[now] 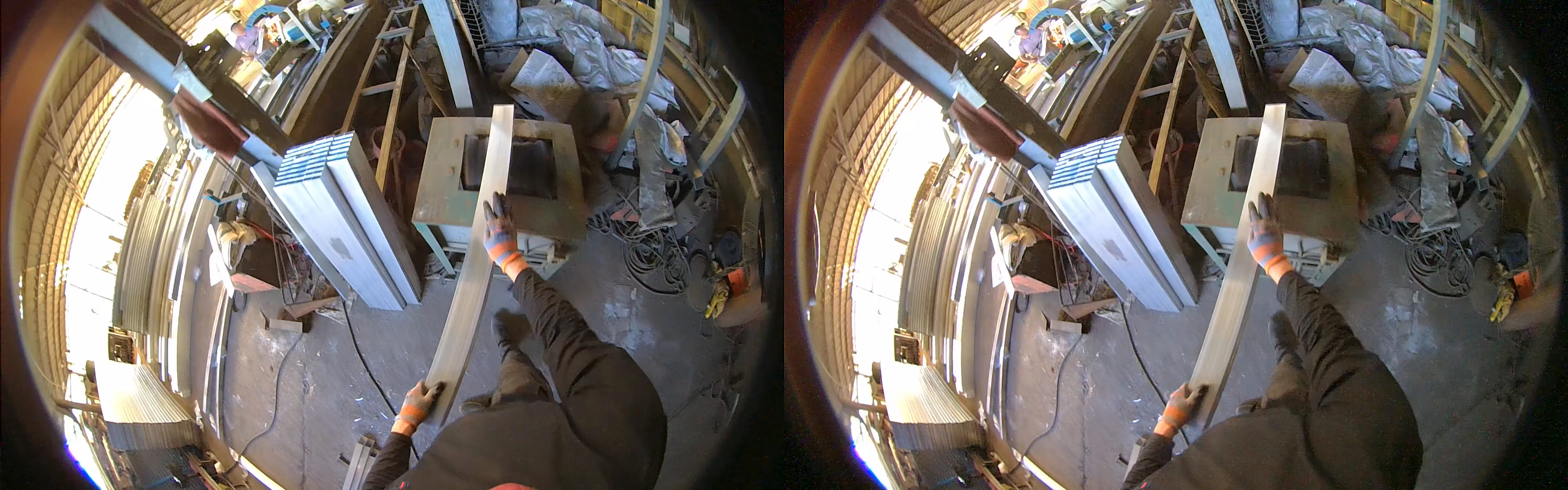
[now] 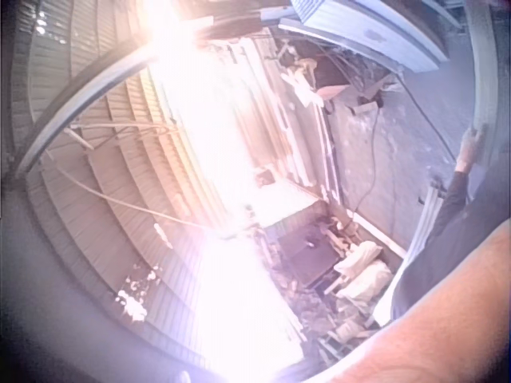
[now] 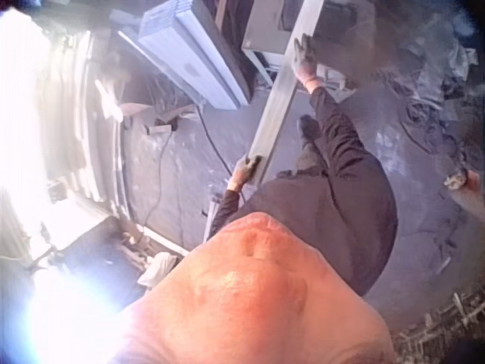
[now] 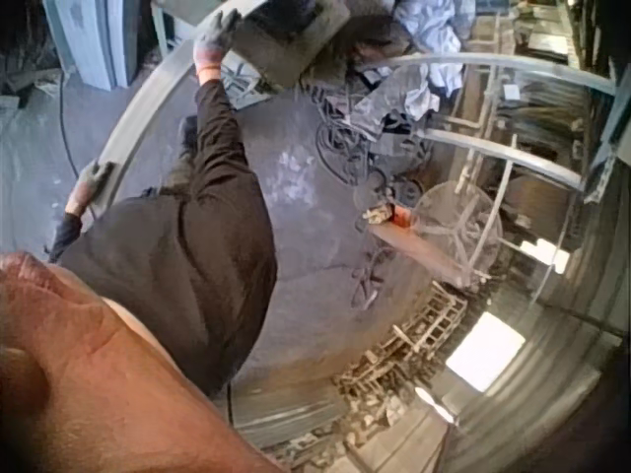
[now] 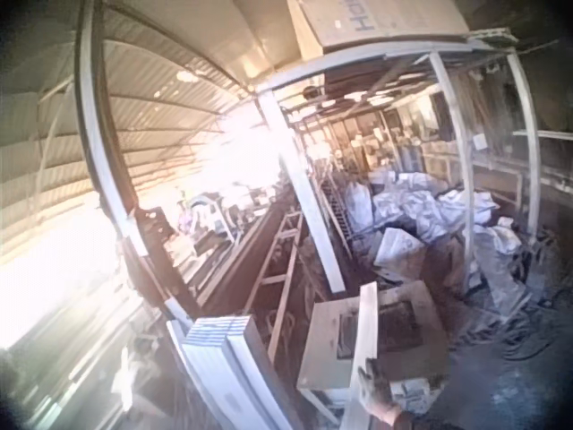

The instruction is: The person repeatedly picks up long metal profiles, runs them through a grinding machine, and stacks them into a growing pile. The person handles the profiles one at a time, aligning them carefully in the stack.

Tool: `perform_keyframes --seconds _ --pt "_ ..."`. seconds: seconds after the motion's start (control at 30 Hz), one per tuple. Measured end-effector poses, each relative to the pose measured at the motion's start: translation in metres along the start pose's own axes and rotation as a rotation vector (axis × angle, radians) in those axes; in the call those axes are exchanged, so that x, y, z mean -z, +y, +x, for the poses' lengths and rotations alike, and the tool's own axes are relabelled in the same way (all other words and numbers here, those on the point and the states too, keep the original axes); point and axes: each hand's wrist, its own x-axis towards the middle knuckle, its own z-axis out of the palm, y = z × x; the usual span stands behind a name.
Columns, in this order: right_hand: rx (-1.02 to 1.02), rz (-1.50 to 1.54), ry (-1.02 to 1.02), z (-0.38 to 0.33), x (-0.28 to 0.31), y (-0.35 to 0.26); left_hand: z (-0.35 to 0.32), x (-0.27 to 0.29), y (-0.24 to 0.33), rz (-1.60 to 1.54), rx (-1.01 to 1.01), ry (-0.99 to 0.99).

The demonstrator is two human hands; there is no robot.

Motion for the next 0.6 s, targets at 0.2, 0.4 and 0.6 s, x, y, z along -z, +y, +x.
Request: perform_keyframes --seconds 0.2,0.4,0.6 --pt "-0.348 -0.270 -0.627 0.228 -0.050 0.072 0.190 -0.013 0.181 0.324 -0.034 0.094" --pt "-0.374 -0.460 -0.392 0.311 -0.077 0.152 0.288 -0.061 0.268 0.215 -0.082 0.085" --pt "-0.237 -0.493 -0.121 0.250 -0.068 0.149 0.257 -0.075 0.211 0.381 -0.454 0.077"
